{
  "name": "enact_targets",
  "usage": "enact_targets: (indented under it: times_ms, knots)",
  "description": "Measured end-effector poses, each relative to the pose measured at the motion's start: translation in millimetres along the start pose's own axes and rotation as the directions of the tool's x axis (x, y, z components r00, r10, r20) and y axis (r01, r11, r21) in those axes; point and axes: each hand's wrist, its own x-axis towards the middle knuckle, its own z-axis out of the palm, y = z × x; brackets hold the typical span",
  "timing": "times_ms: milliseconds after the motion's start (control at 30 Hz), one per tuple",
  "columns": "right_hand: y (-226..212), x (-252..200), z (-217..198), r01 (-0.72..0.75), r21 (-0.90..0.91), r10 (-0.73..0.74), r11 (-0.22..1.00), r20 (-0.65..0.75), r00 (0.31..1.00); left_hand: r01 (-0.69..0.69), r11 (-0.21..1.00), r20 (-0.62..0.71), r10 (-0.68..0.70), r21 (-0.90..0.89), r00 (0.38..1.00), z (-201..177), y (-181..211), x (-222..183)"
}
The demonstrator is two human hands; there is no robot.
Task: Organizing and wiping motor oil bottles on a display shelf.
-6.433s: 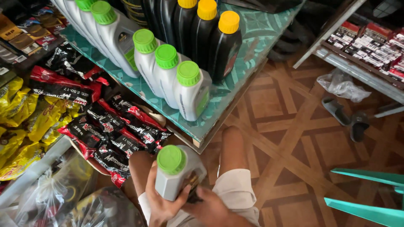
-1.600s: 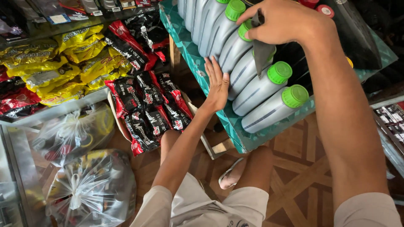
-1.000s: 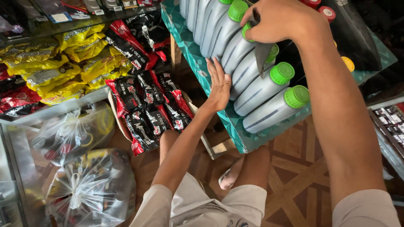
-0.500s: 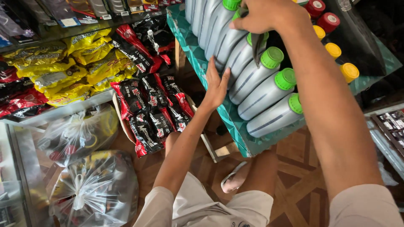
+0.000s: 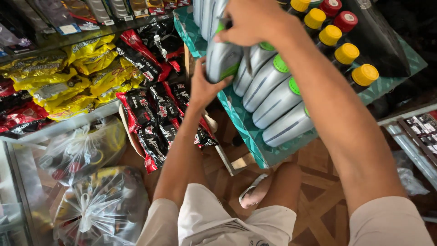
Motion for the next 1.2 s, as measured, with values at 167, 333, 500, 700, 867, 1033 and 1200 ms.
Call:
enact_targets:
  times_ms: [167,333,500,700,867,1033,1200]
  knots:
    - [-32,-6,-6,0.081,-0.118,-0.089,0.990,-0.059,0.994,-0.180,0.978,0.134,0.193,-0.108,0.972,-44,8,-10]
    - [-95,-57,-39,0.245,0.038,-0.245,0.969,0.013,0.969,-0.047,0.999,0.364,0.044,0.001,0.930,-94,49,-75]
    - [-147,-131,-23,0.343,-0.006,-0.342,0.939,0.062,0.938,0.131,0.976,0.343,-0.066,-0.171,0.937,-86,11,-213]
    - [-181,-228,35,0.238,0.317,-0.027,0.918,-0.547,0.837,0.613,0.645,0.455,-0.423,-0.456,0.784,-48,-29,-379]
    - [-216,-315,140,0.117,0.493,0.283,0.862,-0.660,0.696,0.736,0.152,0.565,-0.546,-0.660,0.619,-16,-79,-459]
    - [-250,-385,157,-0.083,0.573,0.367,0.815,-0.400,0.840,0.815,0.056,0.596,-0.653,-0.577,0.467,0,-44,-427]
    - [-229,-403,165,-0.221,0.619,0.524,0.754,-0.364,0.770,0.849,0.180,0.695,-0.504,-0.496,0.513,19,-19,-401]
